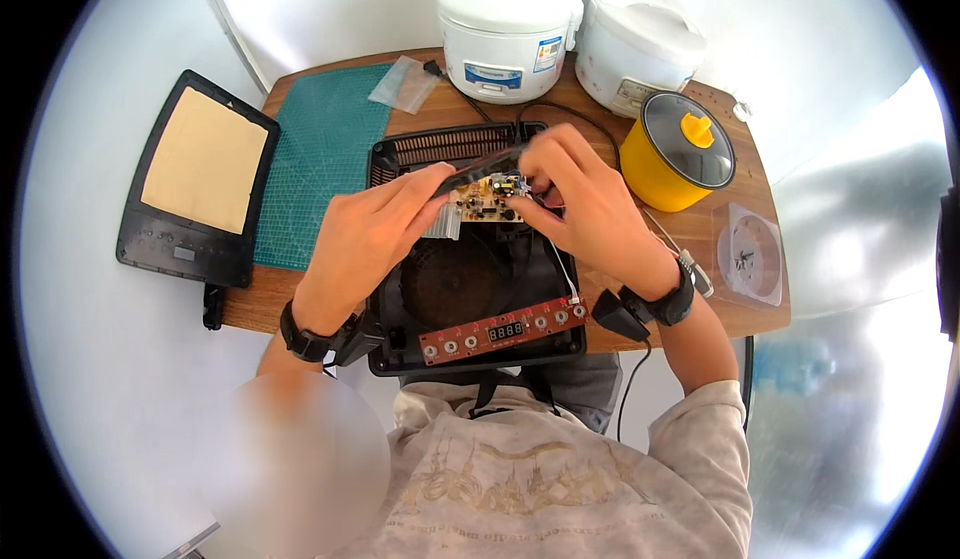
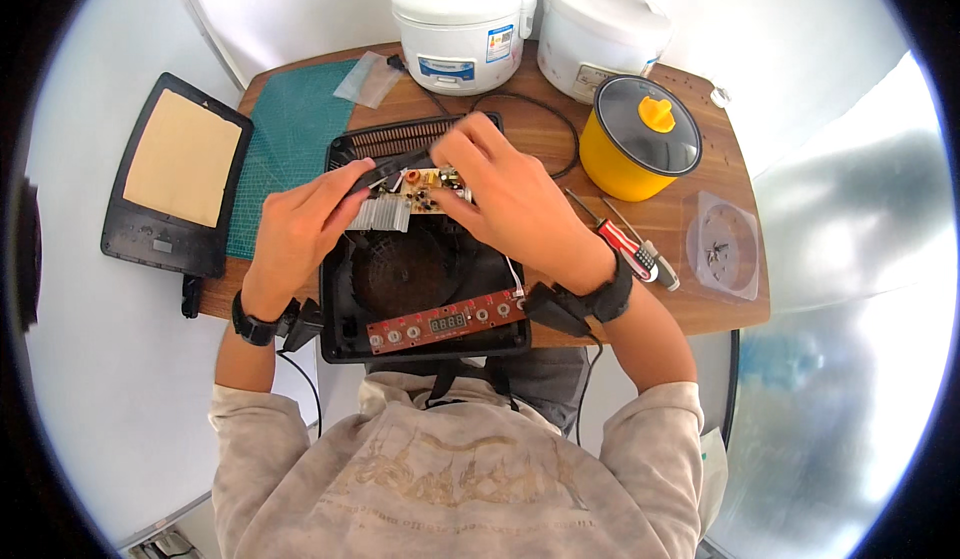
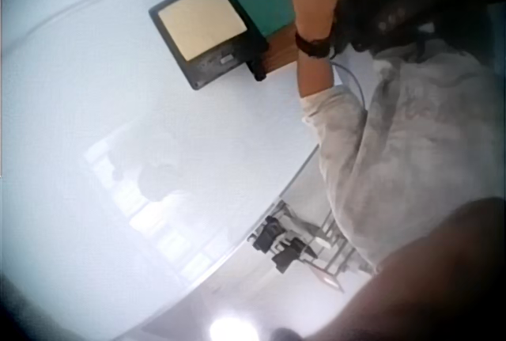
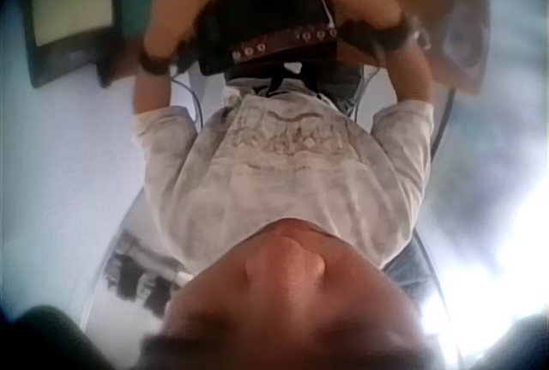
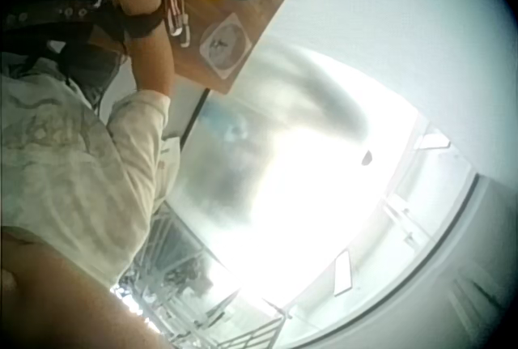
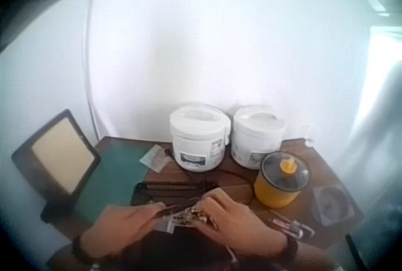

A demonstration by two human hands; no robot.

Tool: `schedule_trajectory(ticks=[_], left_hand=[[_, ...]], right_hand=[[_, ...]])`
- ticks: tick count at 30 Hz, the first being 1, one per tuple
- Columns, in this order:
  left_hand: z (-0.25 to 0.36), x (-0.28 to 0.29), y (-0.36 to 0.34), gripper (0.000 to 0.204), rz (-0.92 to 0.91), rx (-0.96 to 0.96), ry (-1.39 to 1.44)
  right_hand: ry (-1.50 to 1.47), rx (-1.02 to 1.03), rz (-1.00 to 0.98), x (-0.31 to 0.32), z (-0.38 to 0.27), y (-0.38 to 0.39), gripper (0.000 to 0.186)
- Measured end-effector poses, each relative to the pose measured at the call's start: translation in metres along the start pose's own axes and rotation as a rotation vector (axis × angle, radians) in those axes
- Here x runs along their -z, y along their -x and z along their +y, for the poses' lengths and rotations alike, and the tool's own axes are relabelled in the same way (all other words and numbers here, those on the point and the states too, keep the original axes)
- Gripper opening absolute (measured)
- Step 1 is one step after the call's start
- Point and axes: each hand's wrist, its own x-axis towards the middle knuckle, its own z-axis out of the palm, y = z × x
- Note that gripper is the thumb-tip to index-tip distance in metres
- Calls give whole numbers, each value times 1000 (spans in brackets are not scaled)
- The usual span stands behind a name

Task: The person uses a screwdriver to remove screws from a white container, then disassembles a black induction cooktop by removing its cover and internal components. They manipulate the circuit board and fan assembly, using a screwdriver to adjust parts within the device.

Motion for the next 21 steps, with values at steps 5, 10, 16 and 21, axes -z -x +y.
schedule_trajectory(ticks=[5,10,16,21], left_hand=[[-6,-3,8,31,105,49,4],[-6,-1,17,31,139,59,-17],[-6,7,19,29,188,93,-23],[-9,11,17,28,227,105,-34]], right_hand=[[220,43,-365,-6,23,28,14],[303,103,-458,-41,50,37,19],[467,-35,-531,-49,39,36,41],[532,99,-504,-65,48,38,47]])
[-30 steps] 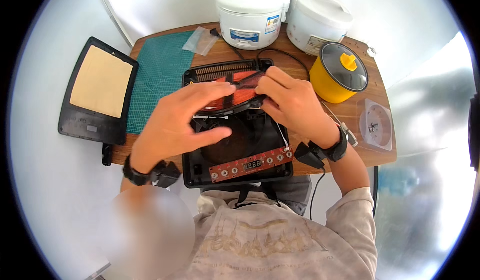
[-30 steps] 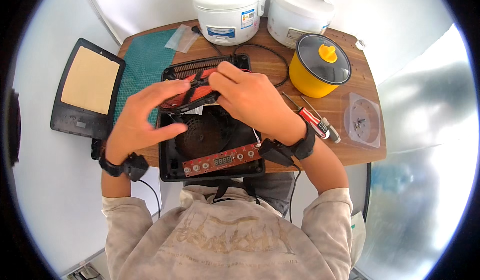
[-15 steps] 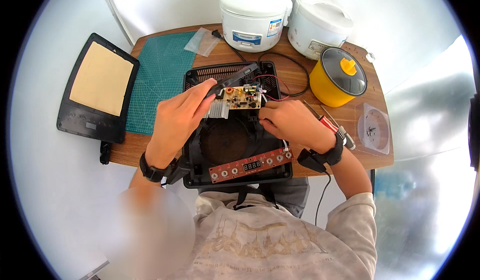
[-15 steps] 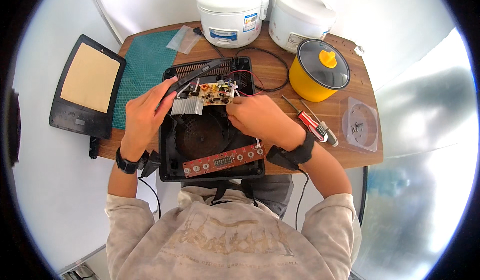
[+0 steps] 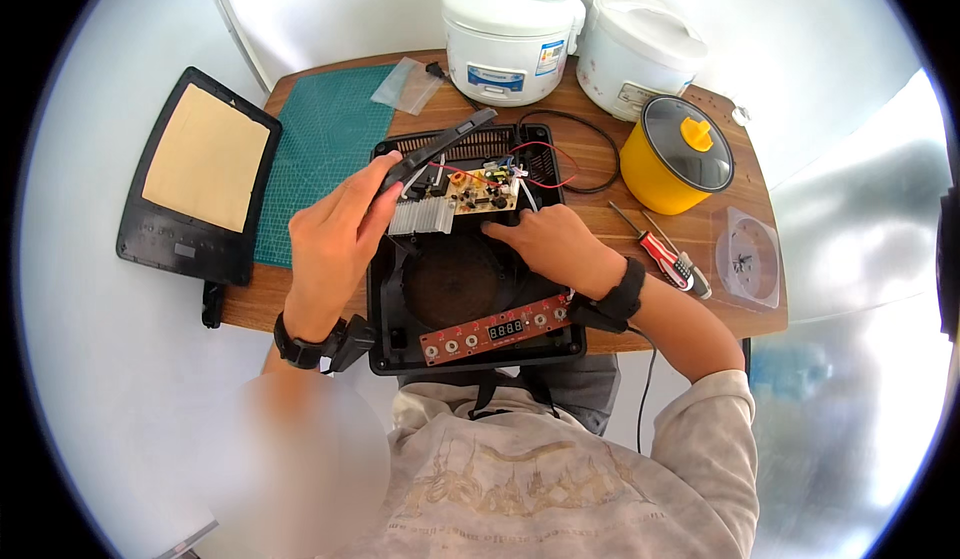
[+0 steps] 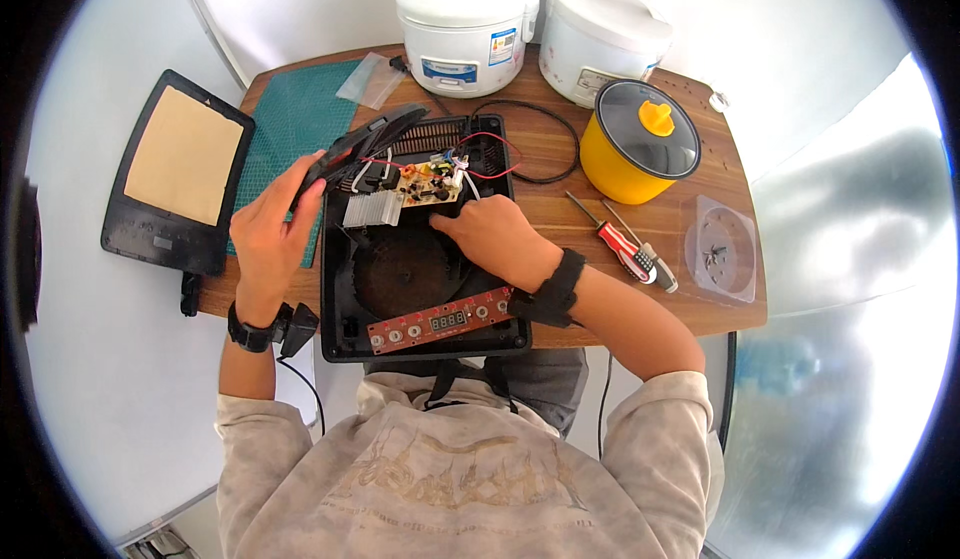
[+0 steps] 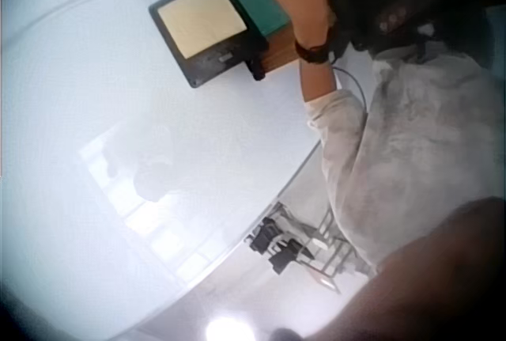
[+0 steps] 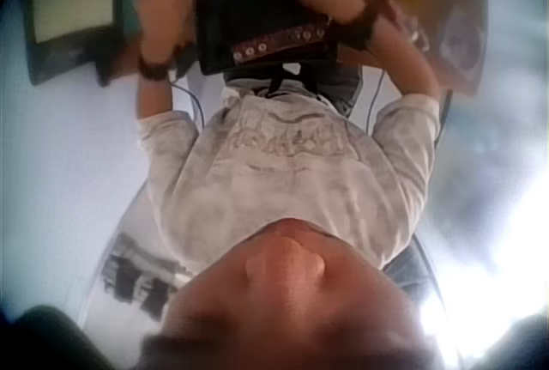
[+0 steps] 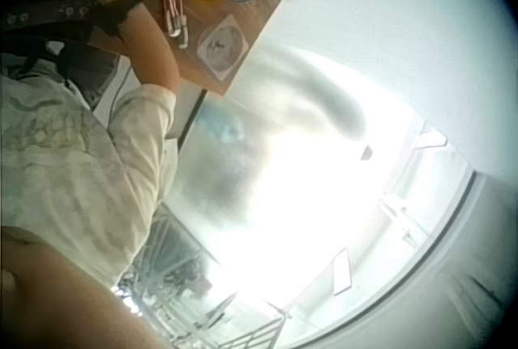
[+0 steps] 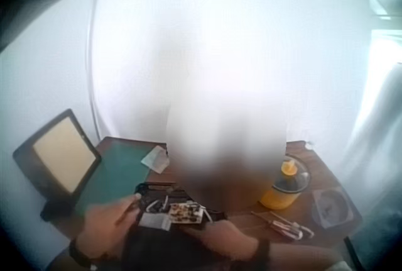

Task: The person uses a screwdriver to remove screws from a white container, then disassembles a black induction cooktop by removing its cover and internal components. They manipulate the circuit board and fan assembly, using a screwdriver to adjust parts within the device.

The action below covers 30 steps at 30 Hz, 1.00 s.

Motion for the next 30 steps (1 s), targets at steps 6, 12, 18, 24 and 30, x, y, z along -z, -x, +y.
schedule_trajectory(ticks=[6,12,18,24,30], left_hand=[[-7,0,-2,28,69,-6,-20],[-13,-3,-5,26,76,77,-23],[-16,-7,-11,24,109,97,2],[-15,-6,-16,23,98,98,47],[-13,-7,-17,23,65,133,98]], right_hand=[[109,3,93,14,-14,0,32],[204,-17,208,30,-13,17,45],[8,-12,369,40,-10,34,43],[-274,-52,437,46,-4,42,45],[-447,27,401,41,-20,35,38]])
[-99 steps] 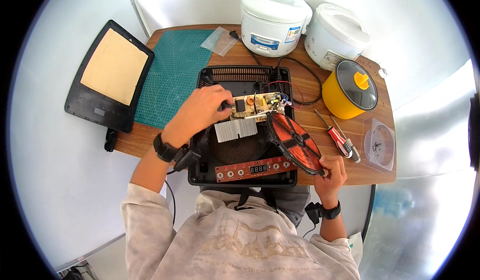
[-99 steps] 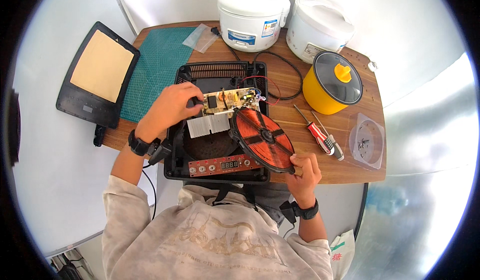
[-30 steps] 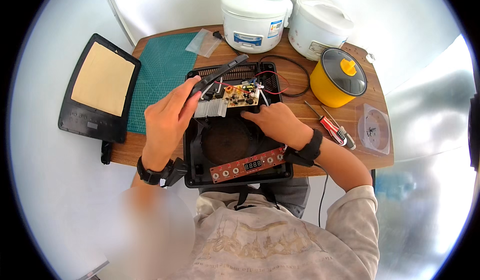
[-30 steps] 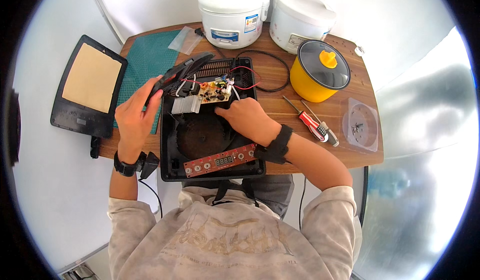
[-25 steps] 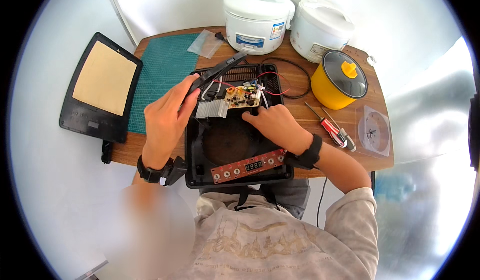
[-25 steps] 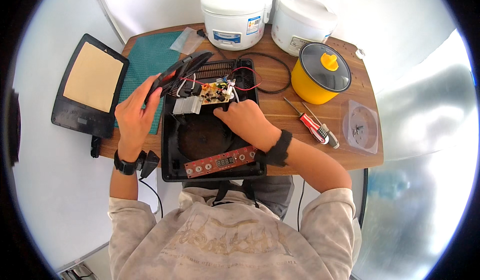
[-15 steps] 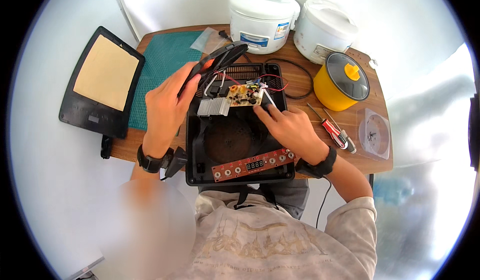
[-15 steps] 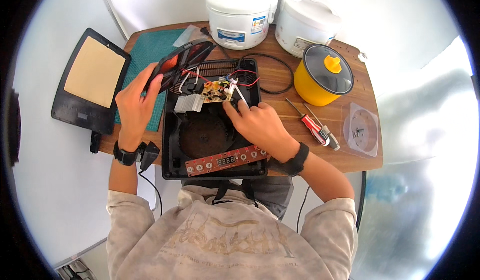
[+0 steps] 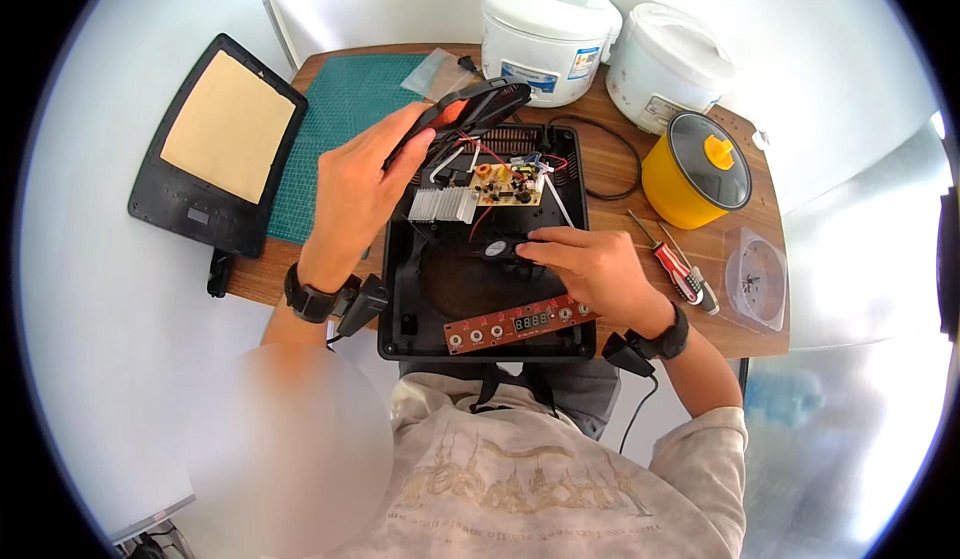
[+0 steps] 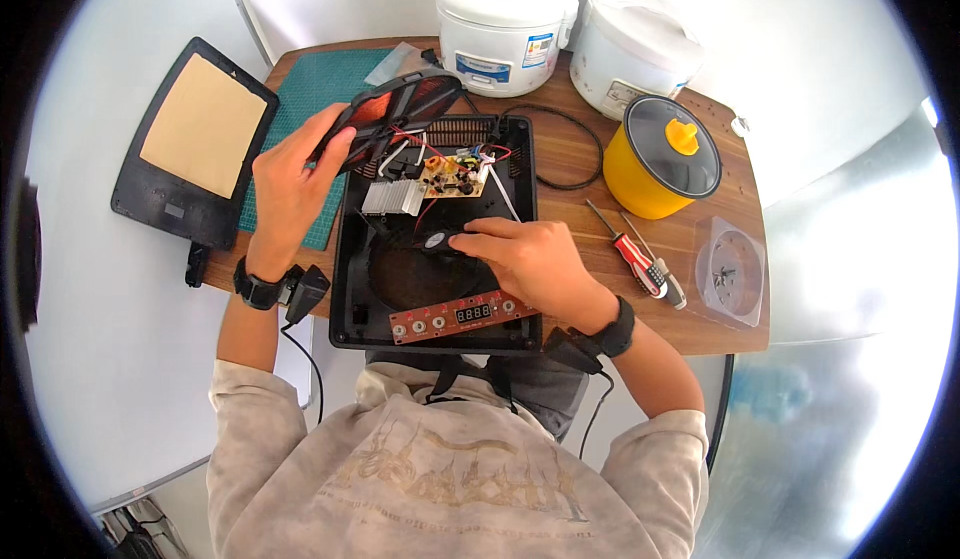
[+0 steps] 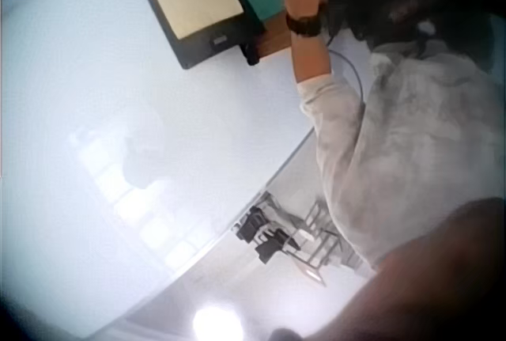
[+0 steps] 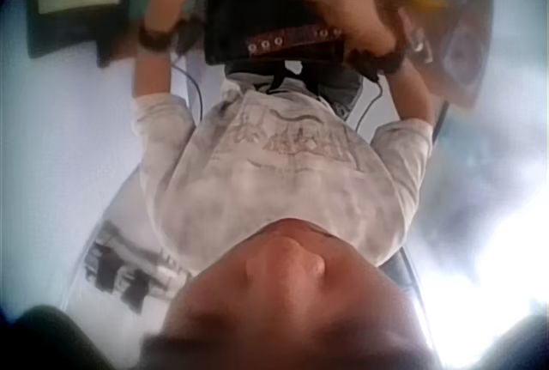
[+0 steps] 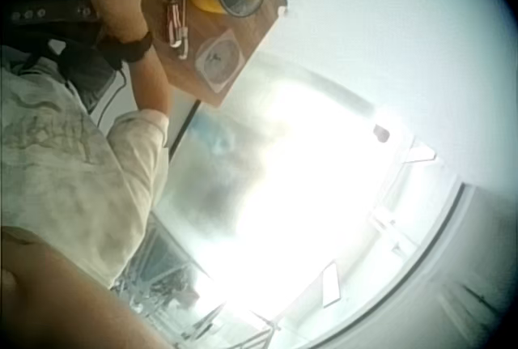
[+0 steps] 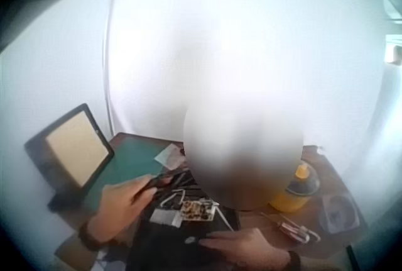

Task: The person uses a screwdriver to remove screws from a white container, then disassembles a black induction cooktop by removing its cover and internal components. They manipulate the circuit board and fan assembly, using a screwdriver to adjust parts within the device.

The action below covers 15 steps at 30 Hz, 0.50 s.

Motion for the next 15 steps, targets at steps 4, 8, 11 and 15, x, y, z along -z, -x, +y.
schedule_trajectory(ticks=[4,8,11,15], left_hand=[[-1,-1,0,25,-5,-24,4],[1,1,-1,25,-43,-12,-22],[1,1,0,25,-66,-2,7],[-4,-4,4,25,-28,-41,27]], right_hand=[[-87,0,8,-17,2,-5,38],[-42,9,-96,-16,2,-4,34],[32,-30,-220,-14,4,-2,26],[53,-29,-308,-5,0,-5,23]])
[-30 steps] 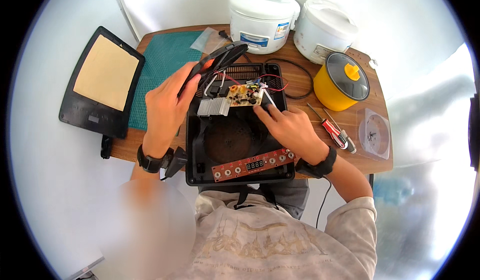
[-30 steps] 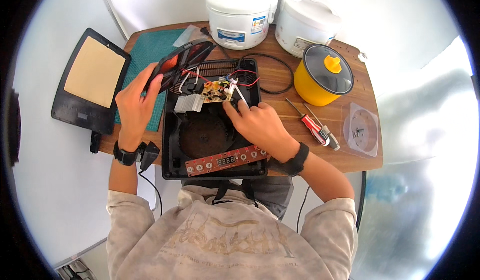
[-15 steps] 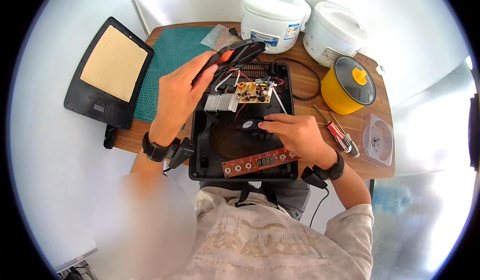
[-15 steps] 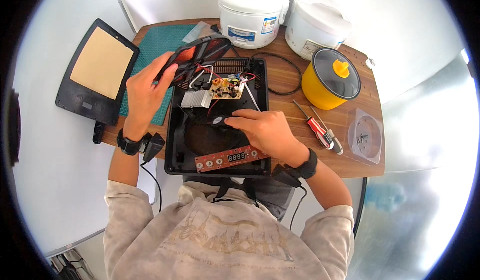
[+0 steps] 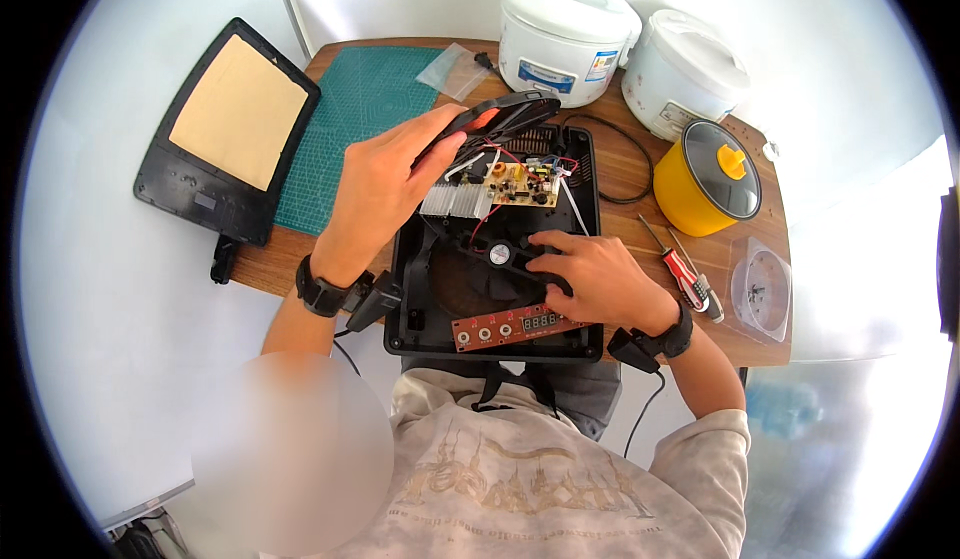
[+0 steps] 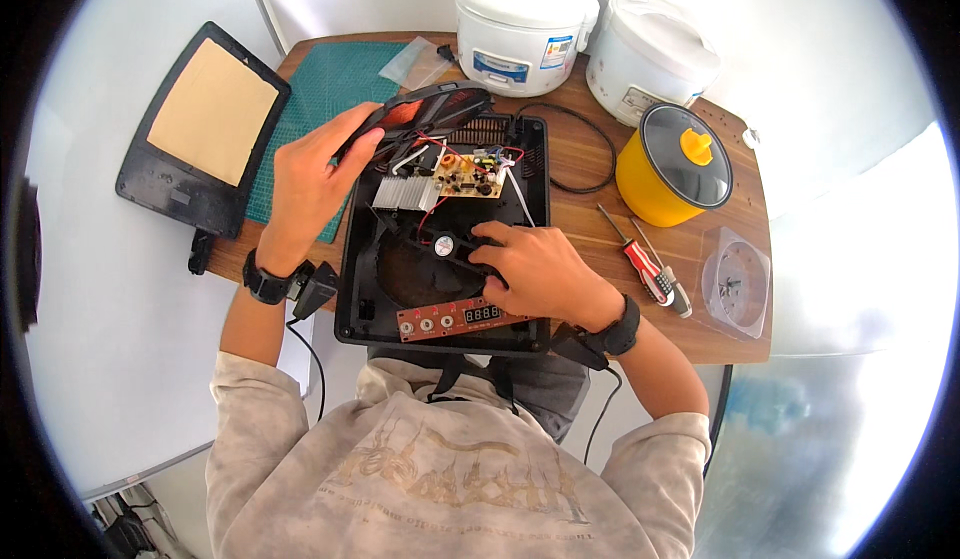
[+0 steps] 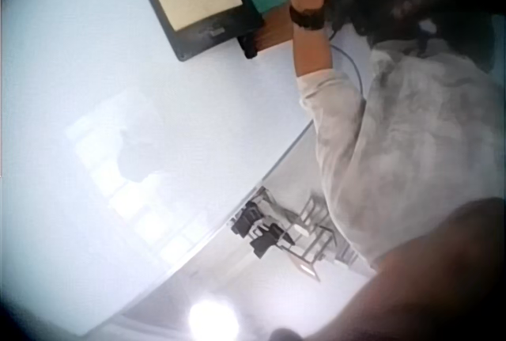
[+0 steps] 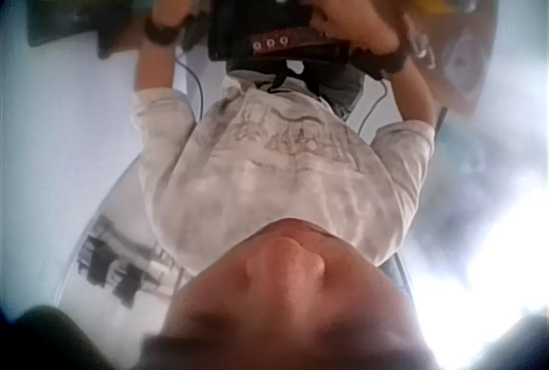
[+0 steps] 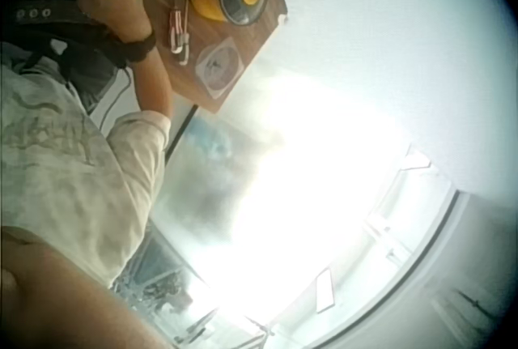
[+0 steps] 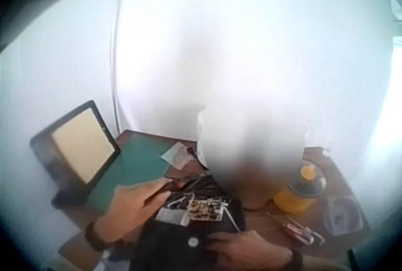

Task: The person uses a screwdriver to remove screws from a white container, then disassembles a black induction cooktop by removing its cover and internal components. They manipulate the circuit board and fan assembly, using a screwdriver to adjust parts within the device.

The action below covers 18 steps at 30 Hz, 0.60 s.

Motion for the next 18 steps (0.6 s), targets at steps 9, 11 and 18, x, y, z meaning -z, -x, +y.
schedule_trajectory(ticks=[9,11,18], left_hand=[[6,-6,-5,25,-32,-31,3],[10,-2,-5,26,-71,5,-24],[7,0,-6,26,-22,-70,-39]], right_hand=[[121,5,-135,-13,-6,-32,34],[145,-19,-158,-17,-8,-37,30],[86,-82,-146,-18,-4,-41,33]])
